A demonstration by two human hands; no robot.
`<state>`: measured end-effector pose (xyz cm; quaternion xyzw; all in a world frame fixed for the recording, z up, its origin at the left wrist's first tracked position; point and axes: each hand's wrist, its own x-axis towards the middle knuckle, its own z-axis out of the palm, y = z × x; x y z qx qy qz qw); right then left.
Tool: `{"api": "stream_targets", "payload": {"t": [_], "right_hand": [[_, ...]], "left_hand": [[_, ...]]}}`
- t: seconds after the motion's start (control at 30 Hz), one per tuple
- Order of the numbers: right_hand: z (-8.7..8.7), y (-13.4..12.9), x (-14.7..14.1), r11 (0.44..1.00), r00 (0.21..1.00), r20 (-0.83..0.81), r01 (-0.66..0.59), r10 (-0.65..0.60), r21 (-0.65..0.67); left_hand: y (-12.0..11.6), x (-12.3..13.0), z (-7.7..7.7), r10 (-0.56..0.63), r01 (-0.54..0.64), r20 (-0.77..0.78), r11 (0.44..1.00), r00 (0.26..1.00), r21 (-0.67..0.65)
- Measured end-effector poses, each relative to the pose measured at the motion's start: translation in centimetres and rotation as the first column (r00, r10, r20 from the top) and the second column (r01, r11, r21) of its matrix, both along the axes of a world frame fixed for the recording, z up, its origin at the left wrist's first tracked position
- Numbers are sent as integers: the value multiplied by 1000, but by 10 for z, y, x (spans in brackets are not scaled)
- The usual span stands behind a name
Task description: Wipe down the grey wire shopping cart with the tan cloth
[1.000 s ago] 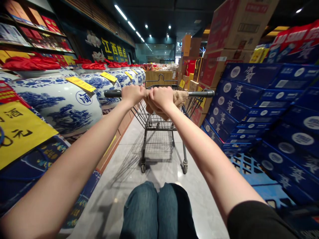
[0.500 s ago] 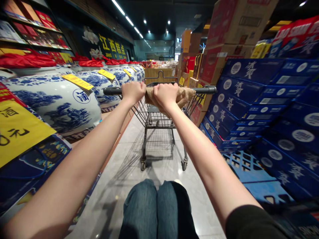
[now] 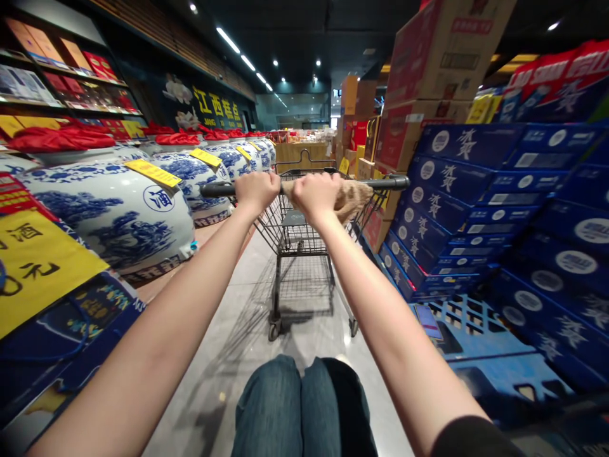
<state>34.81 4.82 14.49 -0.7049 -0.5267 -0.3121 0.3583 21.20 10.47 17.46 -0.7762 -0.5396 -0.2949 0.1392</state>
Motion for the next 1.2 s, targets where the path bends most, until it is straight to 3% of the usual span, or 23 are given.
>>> {"api": "stream_targets", "payload": {"t": [0.07,0.13,0.23,0.33,0.4,0.5,0.67,0.73,0.83,0.9,1.0,1.1,1.2], "right_hand": [[3,6,-23,996,997,34,-70,72,-53],[4,4,-23,986,984,107,-130,140,-101],[1,-14,17,983,966,209,-129,154,-129],[-2,-33,69,996,974,222,-30,49,-86],[-3,-38,85,998,985,170,46,-39,-39],[-4,-30,66,992,990,53,129,-129,14],[2,-10,7,997,995,96,-33,39,-67],[8,-14,9,983,978,160,-111,134,-143],[13,-33,41,957,952,224,-151,208,-246],[12,-45,69,972,977,181,-68,110,-226],[5,-50,95,994,994,78,83,-77,-74],[-3,-35,83,991,993,12,119,-120,54],[-4,-18,44,998,998,30,56,-57,27]], "left_hand": [[1,-3,0,-1,1,-19,1000,1000,7],[3,-9,1,-5,5,-40,1000,999,7],[4,-20,1,0,0,-46,1000,999,-4],[2,-24,0,4,-4,-34,1000,999,-6],[0,-21,-1,0,0,-24,1000,1000,-3],[-3,-13,-1,-6,6,-8,1000,1000,-3],[-2,-12,2,6,-7,-38,1000,999,-10],[0,-18,4,14,-15,-62,1000,998,-16],[2,-25,5,33,-35,-68,999,997,-25],[2,-25,4,40,-42,-59,999,997,-22],[1,-19,1,34,-34,-36,999,999,3],[-3,-8,-1,29,-28,-26,999,999,18],[-5,-1,0,16,-16,-32,1000,999,7]]}}
